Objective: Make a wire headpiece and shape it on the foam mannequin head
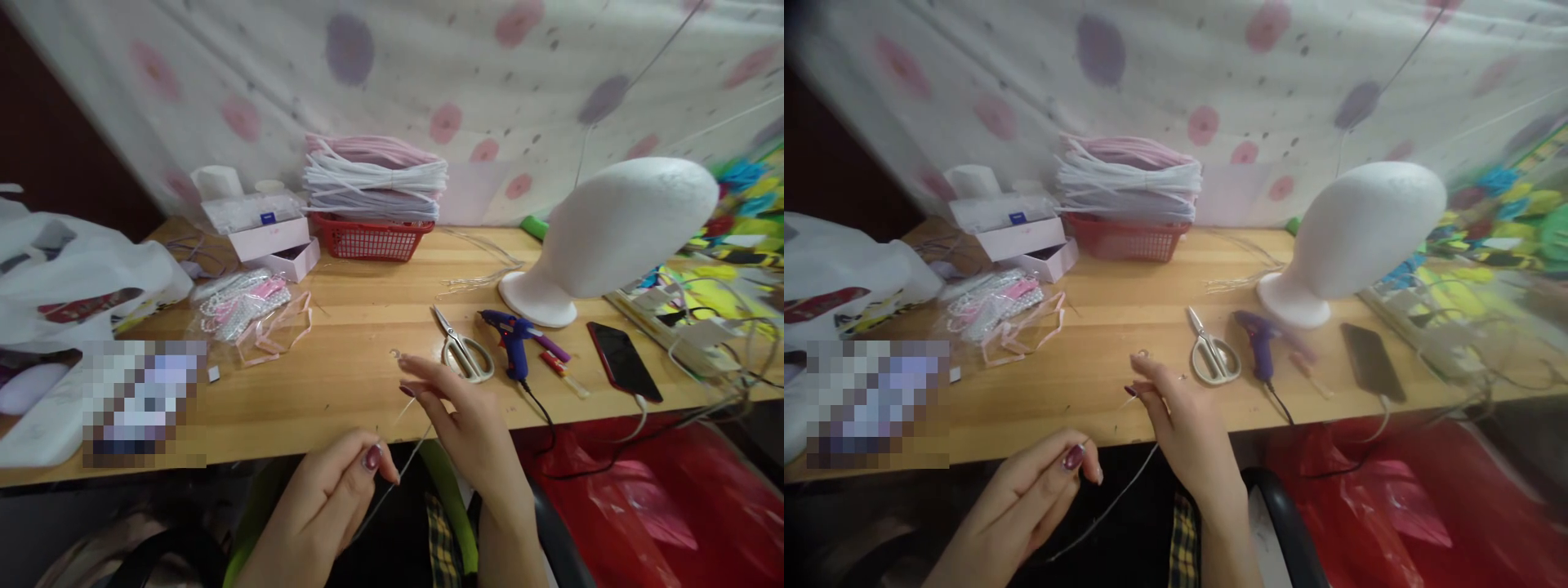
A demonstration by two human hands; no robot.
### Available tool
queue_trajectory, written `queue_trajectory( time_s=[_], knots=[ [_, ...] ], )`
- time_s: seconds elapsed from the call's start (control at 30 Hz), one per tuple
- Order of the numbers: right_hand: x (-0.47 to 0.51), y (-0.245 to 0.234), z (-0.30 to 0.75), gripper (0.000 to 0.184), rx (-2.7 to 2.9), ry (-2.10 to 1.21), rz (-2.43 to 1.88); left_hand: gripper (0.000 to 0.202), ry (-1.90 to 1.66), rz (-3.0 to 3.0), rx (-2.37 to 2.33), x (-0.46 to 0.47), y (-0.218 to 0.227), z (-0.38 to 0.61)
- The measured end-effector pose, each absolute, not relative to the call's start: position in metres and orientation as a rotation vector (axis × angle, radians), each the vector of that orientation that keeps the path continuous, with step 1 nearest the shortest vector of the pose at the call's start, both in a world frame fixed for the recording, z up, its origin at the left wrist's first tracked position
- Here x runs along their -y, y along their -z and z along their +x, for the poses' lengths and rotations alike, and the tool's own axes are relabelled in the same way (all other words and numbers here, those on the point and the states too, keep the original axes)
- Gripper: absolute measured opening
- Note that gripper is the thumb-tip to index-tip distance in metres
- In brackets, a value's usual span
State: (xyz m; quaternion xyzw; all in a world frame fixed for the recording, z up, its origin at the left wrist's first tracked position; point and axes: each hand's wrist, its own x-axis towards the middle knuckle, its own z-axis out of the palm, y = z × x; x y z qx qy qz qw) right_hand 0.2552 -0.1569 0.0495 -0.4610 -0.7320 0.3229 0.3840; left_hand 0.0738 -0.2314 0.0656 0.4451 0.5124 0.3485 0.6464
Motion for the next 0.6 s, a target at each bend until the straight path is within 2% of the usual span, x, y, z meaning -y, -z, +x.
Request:
queue_trajectory(
  time_s=[0.1,0.4,0.6],
  knots=[
    [0.155,-0.049,0.254,0.033,1.705,-0.885,-1.194,0.052,-0.837,0.923,-1.149,0.23,-0.065,0.074],
    [0.147,-0.037,0.258,0.025,1.59,-0.965,-1.18,0.056,-0.866,0.842,-1.142,0.225,-0.056,0.075],
    [0.147,-0.033,0.265,0.019,1.65,-0.975,-1.305,0.046,-1.052,0.782,-1.095,0.221,-0.037,0.071]
  ],
)
